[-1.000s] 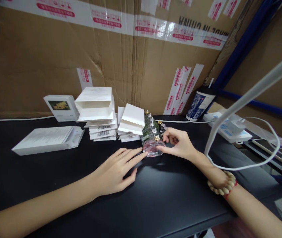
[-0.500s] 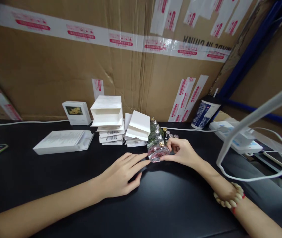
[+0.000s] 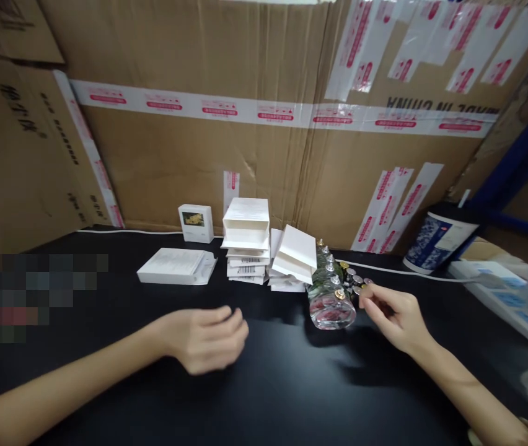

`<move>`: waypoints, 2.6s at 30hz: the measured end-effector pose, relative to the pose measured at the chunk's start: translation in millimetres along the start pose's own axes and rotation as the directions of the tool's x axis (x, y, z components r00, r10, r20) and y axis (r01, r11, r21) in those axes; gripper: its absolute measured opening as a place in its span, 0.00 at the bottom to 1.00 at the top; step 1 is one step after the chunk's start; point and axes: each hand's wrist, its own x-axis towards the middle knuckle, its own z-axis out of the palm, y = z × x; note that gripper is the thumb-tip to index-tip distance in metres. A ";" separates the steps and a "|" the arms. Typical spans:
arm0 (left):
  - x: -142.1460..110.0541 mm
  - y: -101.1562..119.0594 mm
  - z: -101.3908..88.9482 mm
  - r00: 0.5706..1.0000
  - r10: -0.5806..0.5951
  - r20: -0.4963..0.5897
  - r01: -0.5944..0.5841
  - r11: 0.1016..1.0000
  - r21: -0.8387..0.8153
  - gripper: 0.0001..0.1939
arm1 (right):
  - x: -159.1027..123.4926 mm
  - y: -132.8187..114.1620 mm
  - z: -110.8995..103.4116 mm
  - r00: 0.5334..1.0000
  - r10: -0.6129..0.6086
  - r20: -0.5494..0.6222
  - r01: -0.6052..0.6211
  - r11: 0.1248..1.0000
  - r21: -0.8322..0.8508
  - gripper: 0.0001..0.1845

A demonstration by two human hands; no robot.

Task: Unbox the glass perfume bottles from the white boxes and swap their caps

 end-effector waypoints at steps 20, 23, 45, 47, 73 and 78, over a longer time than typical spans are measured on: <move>-76.7 -45.5 -16.1 0.001 -0.739 0.674 0.894 0.303 0.331 0.47 | 5.7 -27.0 -3.9 0.944 -0.228 -0.238 0.144 0.935 -0.323 0.05; -60.2 -39.7 -22.7 0.088 -0.748 0.658 0.893 0.352 0.280 0.46 | 9.6 -36.2 -3.0 0.928 -0.305 -0.215 0.207 0.900 -0.384 0.05; -29.3 -9.1 -26.6 0.686 -0.612 0.393 0.688 0.721 -0.080 0.39 | 30.2 -129.6 101.1 0.979 -0.174 0.104 0.122 0.914 0.386 0.14; -29.2 -4.8 -23.6 0.751 -0.576 0.323 0.631 0.771 -0.092 0.37 | 30.2 -128.8 103.5 0.979 -0.147 0.142 0.078 0.911 0.405 0.10; -51.0 -25.9 -25.6 0.852 -0.514 0.097 0.507 0.857 0.091 0.26 | 29.1 -137.7 90.1 0.976 0.002 0.216 -0.136 0.784 0.605 0.15; -67.1 -47.6 -36.9 0.870 -0.483 0.095 0.459 0.866 0.198 0.31 | 31.4 -134.5 87.6 0.997 -0.073 -0.006 0.063 0.806 0.589 0.14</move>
